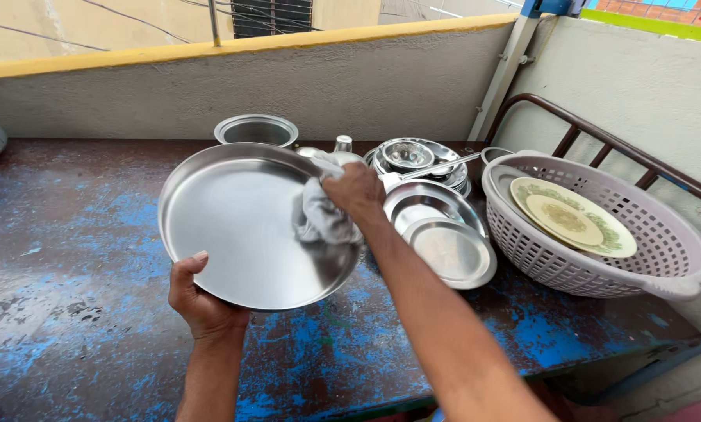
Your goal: The person dries various metal kitchenware items with a white cloth on a blue countertop. They wipe a large round tray, then stack plates, bowls, cups, and utensils into a plastic basket. The person handles each item individually, wiping it before placing it in the basket.
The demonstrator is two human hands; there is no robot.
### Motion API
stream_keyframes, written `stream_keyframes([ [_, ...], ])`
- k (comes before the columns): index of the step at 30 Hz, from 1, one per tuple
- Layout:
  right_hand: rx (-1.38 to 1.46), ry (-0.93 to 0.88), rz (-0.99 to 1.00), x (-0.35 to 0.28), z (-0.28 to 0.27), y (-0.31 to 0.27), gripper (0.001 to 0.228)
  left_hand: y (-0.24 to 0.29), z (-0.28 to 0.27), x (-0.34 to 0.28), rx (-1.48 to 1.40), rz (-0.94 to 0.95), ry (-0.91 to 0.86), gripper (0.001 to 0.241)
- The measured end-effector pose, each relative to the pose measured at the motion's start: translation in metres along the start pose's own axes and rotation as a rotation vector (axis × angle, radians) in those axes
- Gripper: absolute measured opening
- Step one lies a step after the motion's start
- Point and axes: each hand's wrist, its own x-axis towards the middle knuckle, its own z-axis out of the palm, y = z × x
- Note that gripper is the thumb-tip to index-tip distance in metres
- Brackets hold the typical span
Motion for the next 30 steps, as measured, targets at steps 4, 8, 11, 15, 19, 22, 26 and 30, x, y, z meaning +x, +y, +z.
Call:
stream_keyframes([
  [4, 0.186, -0.077, 0.254, -0.039, 0.032, 0.032, 0.060, -0.003, 0.021, -0.003, 0.154, 0.344, 0.014, 0.067],
  [8, 0.850, -0.063, 0.366, -0.101, 0.092, 0.023, 0.045, -0.009, 0.035, -0.020, 0.248, 0.564, -0.061, 0.071],
  [11, 1.392, -0.137, 0.464, -0.103, 0.113, 0.020, 0.032, -0.017, 0.035, -0.038, 0.287, 0.539, -0.116, 0.062],
  [15, 1.305, 0.146, 0.286, -0.082, 0.101, 0.027, 0.037, -0.010, 0.029, -0.048, 0.467, 0.345, -0.279, 0.052],
  [19, 0.624, 0.339, 0.309, -0.061, 0.025, 0.028, 0.053, 0.018, 0.030, -0.042, 0.355, 0.075, -0.209, 0.051],
  [22, 0.439, 0.388, 0.062, -0.062, -0.010, 0.021, 0.050, 0.025, 0.037, -0.029, 0.193, -0.025, 0.054, 0.057],
  [26, 0.434, 0.320, 0.187, -0.078, -0.010, 0.017, 0.053, 0.013, 0.032, -0.022, 0.130, 0.063, 0.206, 0.064],
  [30, 0.666, 0.003, 0.399, -0.137, 0.013, 0.020, 0.052, 0.007, 0.031, -0.019, 0.137, 0.096, 0.258, 0.068],
])
